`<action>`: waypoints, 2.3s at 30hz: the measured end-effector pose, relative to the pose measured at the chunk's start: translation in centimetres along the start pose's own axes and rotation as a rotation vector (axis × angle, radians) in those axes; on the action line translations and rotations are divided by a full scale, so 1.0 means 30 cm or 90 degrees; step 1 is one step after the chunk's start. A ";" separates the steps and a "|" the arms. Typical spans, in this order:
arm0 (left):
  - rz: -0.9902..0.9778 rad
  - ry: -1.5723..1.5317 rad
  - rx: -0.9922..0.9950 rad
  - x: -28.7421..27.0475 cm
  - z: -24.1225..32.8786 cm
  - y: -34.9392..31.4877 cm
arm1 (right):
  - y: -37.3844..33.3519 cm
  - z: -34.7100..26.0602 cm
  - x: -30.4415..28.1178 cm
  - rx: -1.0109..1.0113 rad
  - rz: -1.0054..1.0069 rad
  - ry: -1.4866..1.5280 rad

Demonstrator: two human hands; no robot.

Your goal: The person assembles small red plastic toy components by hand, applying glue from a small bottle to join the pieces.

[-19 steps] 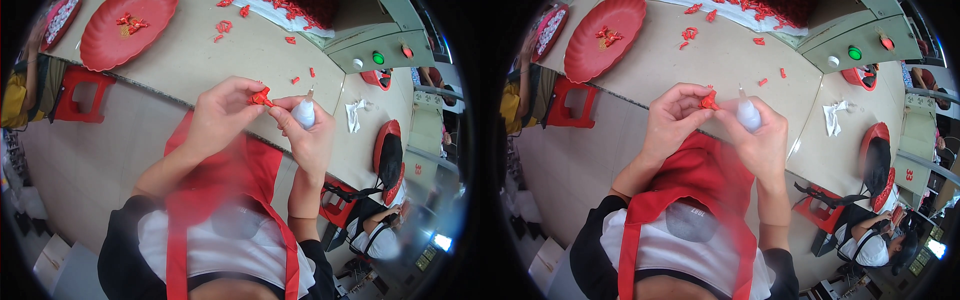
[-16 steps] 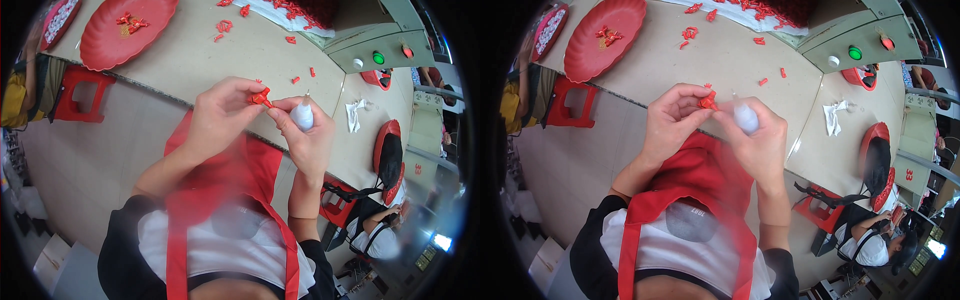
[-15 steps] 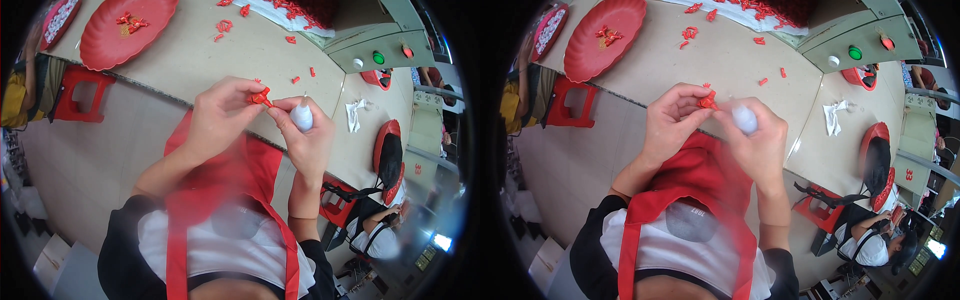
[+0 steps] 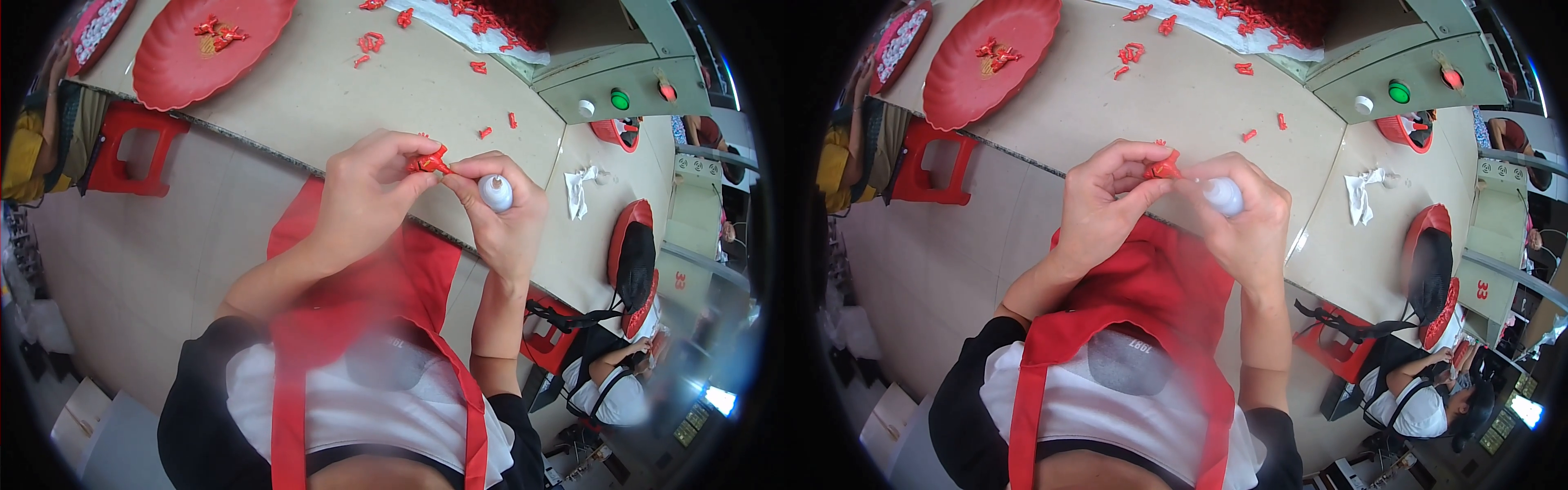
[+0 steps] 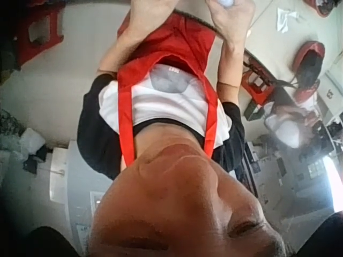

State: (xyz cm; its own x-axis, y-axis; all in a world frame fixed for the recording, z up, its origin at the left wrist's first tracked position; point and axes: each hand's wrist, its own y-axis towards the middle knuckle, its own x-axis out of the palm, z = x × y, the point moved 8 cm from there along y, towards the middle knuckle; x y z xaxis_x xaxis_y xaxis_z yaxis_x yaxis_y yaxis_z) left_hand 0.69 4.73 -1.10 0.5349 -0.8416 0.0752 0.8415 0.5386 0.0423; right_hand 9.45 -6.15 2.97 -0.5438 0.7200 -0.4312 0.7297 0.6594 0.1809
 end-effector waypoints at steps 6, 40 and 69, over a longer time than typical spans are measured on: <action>0.031 -0.048 -0.041 -0.001 -0.009 0.004 | -0.005 0.020 -0.008 0.022 0.018 0.048; -0.057 -0.026 -0.064 0.015 -0.004 -0.029 | 0.029 0.089 0.042 0.124 -0.220 0.202; -0.109 -0.166 -0.136 0.029 -0.051 -0.024 | 0.031 0.076 0.056 0.156 -0.229 0.105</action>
State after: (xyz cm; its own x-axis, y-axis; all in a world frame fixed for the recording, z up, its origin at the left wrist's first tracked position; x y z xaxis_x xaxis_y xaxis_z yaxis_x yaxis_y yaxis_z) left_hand 0.66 3.55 -2.58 0.3710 -0.8653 0.3371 0.9286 0.3473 -0.1304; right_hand 10.17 -4.84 0.39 -0.8242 0.4931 -0.2786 0.5487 0.8171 -0.1770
